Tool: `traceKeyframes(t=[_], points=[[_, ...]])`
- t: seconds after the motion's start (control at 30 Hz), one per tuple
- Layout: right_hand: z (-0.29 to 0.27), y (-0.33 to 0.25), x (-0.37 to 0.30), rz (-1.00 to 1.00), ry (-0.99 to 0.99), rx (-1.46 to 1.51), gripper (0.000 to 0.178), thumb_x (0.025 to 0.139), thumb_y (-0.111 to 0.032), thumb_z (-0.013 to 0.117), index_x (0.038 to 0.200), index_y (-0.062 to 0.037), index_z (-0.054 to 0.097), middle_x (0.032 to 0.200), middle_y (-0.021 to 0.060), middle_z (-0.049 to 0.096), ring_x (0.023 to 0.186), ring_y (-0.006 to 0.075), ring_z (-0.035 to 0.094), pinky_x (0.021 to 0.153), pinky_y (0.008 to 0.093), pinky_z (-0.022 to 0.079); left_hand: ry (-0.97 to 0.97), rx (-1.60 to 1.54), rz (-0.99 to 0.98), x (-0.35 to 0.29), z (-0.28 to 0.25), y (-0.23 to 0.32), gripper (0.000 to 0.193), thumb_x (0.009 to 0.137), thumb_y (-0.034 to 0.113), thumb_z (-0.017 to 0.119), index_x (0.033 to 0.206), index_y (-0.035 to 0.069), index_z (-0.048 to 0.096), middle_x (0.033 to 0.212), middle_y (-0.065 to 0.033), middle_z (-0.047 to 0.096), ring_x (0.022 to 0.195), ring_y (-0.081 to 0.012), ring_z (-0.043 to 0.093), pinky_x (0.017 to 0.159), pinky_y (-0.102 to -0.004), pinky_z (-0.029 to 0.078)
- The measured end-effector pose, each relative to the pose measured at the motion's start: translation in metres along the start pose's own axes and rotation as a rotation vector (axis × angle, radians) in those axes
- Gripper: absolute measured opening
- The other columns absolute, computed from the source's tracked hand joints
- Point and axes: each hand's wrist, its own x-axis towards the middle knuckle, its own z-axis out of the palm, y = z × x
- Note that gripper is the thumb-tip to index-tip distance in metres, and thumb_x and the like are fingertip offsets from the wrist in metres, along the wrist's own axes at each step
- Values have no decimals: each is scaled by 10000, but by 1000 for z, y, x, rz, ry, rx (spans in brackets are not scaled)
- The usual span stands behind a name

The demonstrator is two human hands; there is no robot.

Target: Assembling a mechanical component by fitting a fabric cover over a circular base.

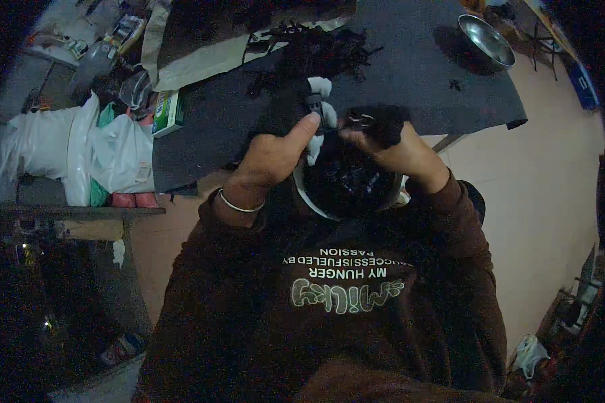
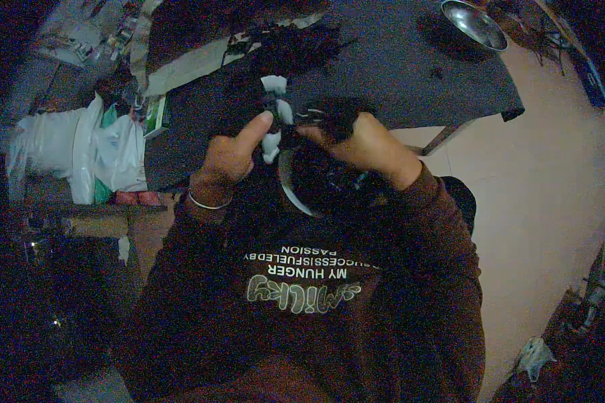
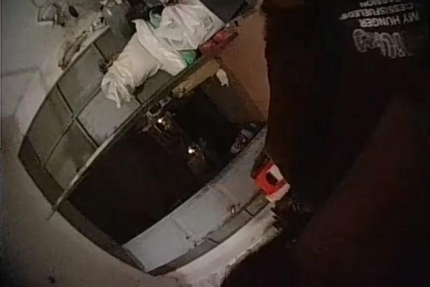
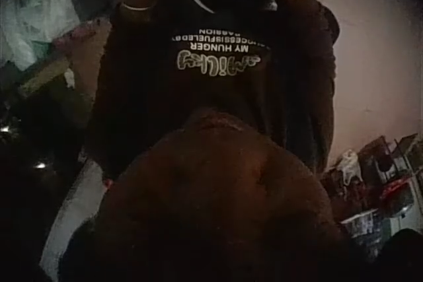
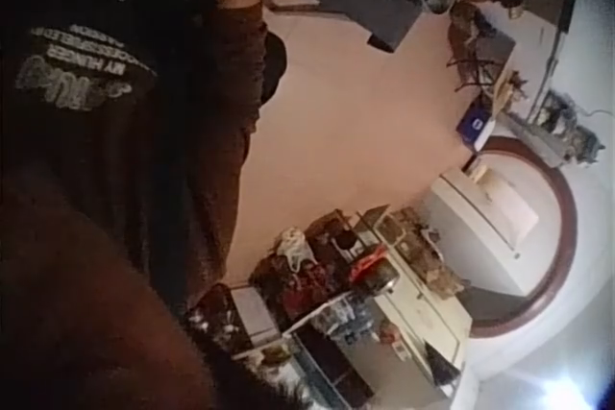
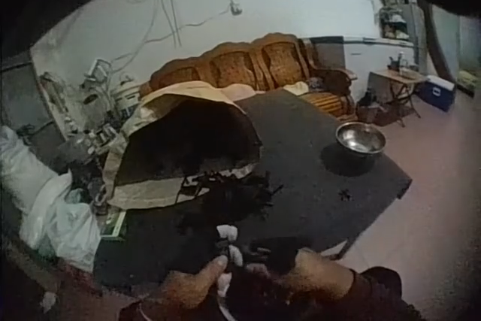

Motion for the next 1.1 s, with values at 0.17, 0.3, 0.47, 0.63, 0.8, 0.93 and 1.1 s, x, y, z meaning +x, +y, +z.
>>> traceKeyframes(t=[0.17, 0.3, 0.47, 0.63, 0.8, 0.93, 1.1], points=[[5, 4, -1, -48, 41, 96, 209, 732, -174, 583, 886, -33, 569, 816, 79, 593, 718, 129, 549, 626, 267, 431, 77, 141, 1, 1, 6, -7, 245, 775, 172, 487, 960, 14, 510, 904, -143, 551, 805, -231, 543, 732, -316, 420], [6, -9, -2, -91, 93, 240, 226, 715, -203, 608, 832, -20, 547, 708, 19, 550, 646, 98, 494, 583, 245, 409, -37, 636, 681, -10, -5, -8, 186, 748, 99, 489, 911, 15, 525, 859, -198, 543, 798, -264, 544, 742, -355, 418], [11, -7, 0, 73, 85, 368, 237, 730, -241, 595, 799, -27, 521, 662, -14, 494, 617, 75, 439, 555, 225, 385, 18, 437, 720, -2, 5, -5, 212, 735, 88, 495, 932, 14, 521, 880, -223, 535, 803, -314, 536, 775, -411, 399], [3, -8, 0, 117, -171, 187, 349, 825, -338, 420, 747, -7, 497, 610, 25, 481, 563, 96, 422, 509, 249, 366, -23, 516, 601, -4, 5, -12, 251, 716, 70, 505, 959, 4, 507, 915, -240, 518, 838, -351, 510, 816, -400, 370], [17, 5, 2, 211, -243, 78, 397, 847, -352, 353, 722, -1, 491, 561, 38, 463, 522, 114, 415, 485, 265, 362, 77, 461, 512, -4, 13, 6, 221, 698, 50, 486, 902, -32, 505, 912, -244, 513, 859, -357, 503, 831, -396, 361], [29, 2, 5, -36, -94, 300, 397, 853, -342, 339, 713, -5, 495, 555, 23, 458, 513, 115, 413, 474, 261, 359, 243, 896, 1001, -9, 4, 13, 181, 664, 38, 493, 821, -51, 515, 884, -243, 520, 850, -349, 514, 811, -444, 371], [35, -5, 5, 41, -133, 472, 375, 848, -336, 359, 720, -15, 507, 572, 5, 474, 519, 109, 434, 483, 258, 373, 316, 958, 1130, -12, 1, 9, 168, 643, 20, 510, 799, -40, 526, 857, -249, 525, 827, -349, 523, 812, -465, 372]])
